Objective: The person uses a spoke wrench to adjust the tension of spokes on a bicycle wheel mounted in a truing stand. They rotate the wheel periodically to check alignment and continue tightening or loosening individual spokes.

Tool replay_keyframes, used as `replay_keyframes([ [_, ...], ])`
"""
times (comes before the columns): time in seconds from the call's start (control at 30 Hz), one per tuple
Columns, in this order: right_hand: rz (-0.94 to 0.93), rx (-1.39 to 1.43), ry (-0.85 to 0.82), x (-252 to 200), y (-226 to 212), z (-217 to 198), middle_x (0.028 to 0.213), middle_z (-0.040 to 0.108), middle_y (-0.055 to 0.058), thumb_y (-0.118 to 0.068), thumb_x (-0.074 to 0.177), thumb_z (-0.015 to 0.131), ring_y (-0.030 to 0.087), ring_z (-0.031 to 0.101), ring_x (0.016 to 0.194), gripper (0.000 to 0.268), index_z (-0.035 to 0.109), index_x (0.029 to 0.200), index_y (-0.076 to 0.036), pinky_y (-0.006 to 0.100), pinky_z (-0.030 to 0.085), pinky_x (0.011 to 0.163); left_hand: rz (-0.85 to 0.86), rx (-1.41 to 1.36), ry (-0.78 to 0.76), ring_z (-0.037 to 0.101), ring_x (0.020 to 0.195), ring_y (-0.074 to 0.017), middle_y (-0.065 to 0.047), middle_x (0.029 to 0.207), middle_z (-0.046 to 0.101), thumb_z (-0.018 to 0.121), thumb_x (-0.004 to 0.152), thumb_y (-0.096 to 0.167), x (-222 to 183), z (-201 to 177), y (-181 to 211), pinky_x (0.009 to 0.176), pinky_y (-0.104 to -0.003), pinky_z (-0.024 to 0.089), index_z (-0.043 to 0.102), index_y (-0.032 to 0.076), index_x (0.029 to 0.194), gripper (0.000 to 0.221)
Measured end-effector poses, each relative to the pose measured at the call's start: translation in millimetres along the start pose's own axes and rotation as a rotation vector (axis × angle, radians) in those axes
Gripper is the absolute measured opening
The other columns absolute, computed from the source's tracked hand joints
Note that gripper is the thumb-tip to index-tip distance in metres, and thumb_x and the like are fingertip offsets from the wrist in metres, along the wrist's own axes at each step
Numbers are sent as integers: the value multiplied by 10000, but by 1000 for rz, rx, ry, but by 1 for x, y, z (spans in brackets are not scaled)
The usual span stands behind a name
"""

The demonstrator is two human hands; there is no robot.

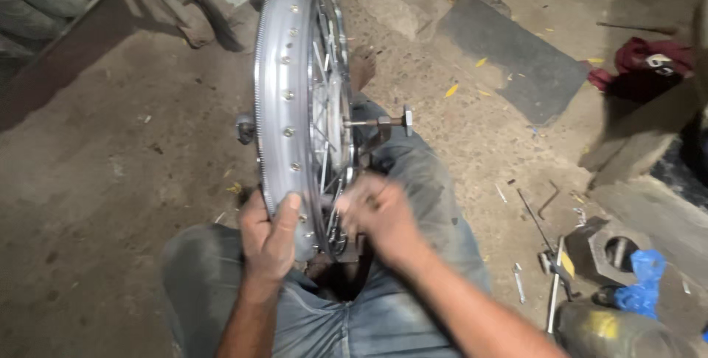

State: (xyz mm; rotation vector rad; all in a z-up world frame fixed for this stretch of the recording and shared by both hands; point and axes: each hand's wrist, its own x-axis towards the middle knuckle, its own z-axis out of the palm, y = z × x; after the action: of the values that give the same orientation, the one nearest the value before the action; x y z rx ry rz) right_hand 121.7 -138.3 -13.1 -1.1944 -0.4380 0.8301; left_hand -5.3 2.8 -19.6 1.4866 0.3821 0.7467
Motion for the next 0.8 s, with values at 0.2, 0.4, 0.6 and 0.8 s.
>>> replay_keyframes([
  [0.2, -168, -42, -27, -11, 31, 19, 699, 637, 3, -105, 1003, 691, 33, 556, 624, 118, 680, 945, -3, 211, 443, 566, 58, -11, 36, 615, 854, -95, -47, 993, 701, 645, 1008, 130, 11, 7, 22, 775, -260, 511, 671, -46, 1160, 234],
  [0.4, -296, -395, 216, -7, 0, 5, 730, 652, -37, -141, 959, 706, 28, 544, 697, 151, 746, 957, 5, 229, 456, 602, 123, 47, 33, 621, 965, -99, -53, 1126, 669, 667, 977, 151, 9, 17, 35, 855, -265, 517, 590, -27, 1285, 364],
  [0.6, -252, -580, 107, -13, -12, -6, 629, 616, -14, -135, 904, 732, 50, 538, 603, 120, 744, 883, -18, 239, 435, 557, -33, 110, -70, 661, 956, -140, -91, 1086, 725, 567, 1056, 265, 8, 6, 25, 857, -292, 531, 682, -52, 1249, 388],
  [0.8, -439, -484, 2, -1, -29, -8, 815, 709, -21, -98, 918, 738, 44, 607, 748, 90, 734, 935, -9, 229, 487, 644, -302, -150, -142, 655, 973, -158, -105, 1096, 721, 570, 1040, 258, 7, -7, 11, 864, -334, 515, 660, -79, 1280, 424],
])
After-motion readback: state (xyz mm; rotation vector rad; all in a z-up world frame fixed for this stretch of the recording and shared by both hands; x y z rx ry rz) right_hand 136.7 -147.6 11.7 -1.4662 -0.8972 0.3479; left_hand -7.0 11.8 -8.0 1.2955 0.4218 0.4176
